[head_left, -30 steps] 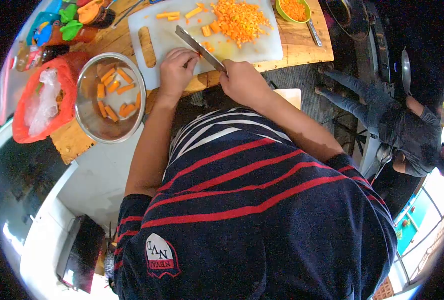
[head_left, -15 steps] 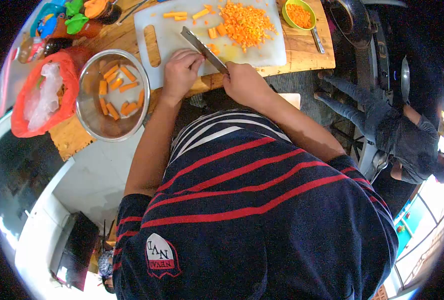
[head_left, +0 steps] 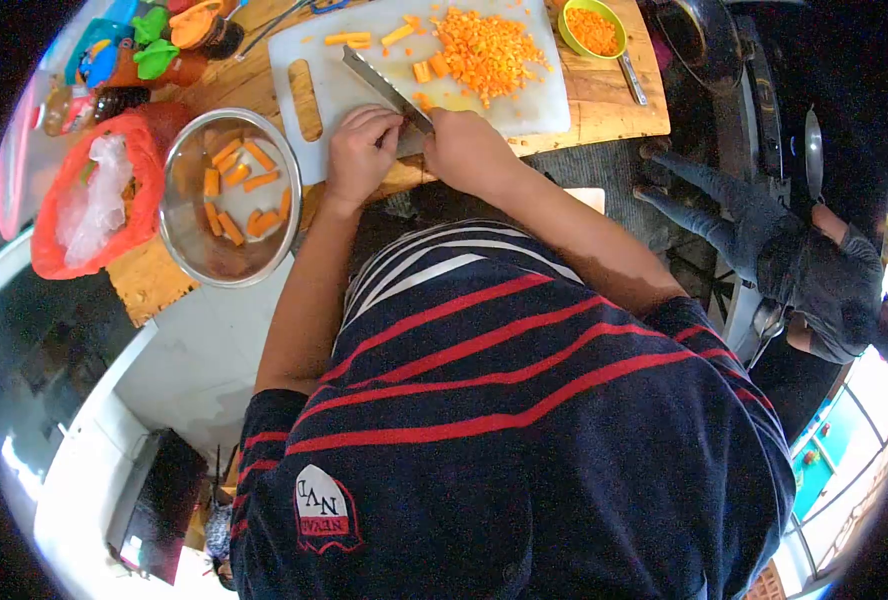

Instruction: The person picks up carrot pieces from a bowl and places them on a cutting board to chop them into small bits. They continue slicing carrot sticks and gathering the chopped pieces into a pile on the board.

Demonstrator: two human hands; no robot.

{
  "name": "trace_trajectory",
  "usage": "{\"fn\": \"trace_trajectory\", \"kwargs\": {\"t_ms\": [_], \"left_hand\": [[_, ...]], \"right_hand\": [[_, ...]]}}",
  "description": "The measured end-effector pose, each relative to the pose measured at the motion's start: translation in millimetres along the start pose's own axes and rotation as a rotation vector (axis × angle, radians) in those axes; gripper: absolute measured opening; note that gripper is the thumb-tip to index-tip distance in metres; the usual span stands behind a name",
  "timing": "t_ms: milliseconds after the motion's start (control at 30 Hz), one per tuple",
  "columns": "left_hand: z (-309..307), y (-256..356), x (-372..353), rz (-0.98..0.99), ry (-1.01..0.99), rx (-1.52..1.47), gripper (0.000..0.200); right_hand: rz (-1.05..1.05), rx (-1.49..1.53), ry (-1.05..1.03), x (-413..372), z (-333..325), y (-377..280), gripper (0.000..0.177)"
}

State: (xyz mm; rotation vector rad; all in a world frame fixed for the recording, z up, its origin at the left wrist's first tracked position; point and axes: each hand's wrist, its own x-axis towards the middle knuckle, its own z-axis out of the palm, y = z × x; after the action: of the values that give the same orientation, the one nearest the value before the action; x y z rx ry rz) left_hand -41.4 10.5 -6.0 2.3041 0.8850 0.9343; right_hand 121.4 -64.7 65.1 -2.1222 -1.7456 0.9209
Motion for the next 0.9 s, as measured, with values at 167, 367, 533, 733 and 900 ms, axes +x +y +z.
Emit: {"fn": "trace_trajectory", "kwargs": {"t_ms": [167, 367, 533, 733, 900], "left_hand": [[-3.3, 3.7, -0.4, -0.037, -0.008, -0.064, 0.01], [-2.4, 4.6, -0.1, -0.05, -0.021, -0.07, 0.01], [-3.1, 6.1, 1.5, -0.068, -0.023, -0.073, 0.009], [-3.7, 4.6, 1.7, -0.077, -0.031, -0.072, 0.01], [-3.6, 3.4, 0.8, -0.073, -0.029, -0.077, 0.009]], "right_hand": [[0.027, 0.021, 0.055, -14.1, -7.6, 0.5, 0.022], [0.01, 0.081, 0.027, -28.4, -13.2, 4.3, 0.022], [-0.011, 0.094, 0.043, -32.8, -9.2, 5.6, 0.021], [-0.007, 0.123, 0.002, -30.8, -13.4, 5.7, 0.021], [-0.004, 0.118, -0.014, -28.4, -10.0, 8.1, 0.02]]}}
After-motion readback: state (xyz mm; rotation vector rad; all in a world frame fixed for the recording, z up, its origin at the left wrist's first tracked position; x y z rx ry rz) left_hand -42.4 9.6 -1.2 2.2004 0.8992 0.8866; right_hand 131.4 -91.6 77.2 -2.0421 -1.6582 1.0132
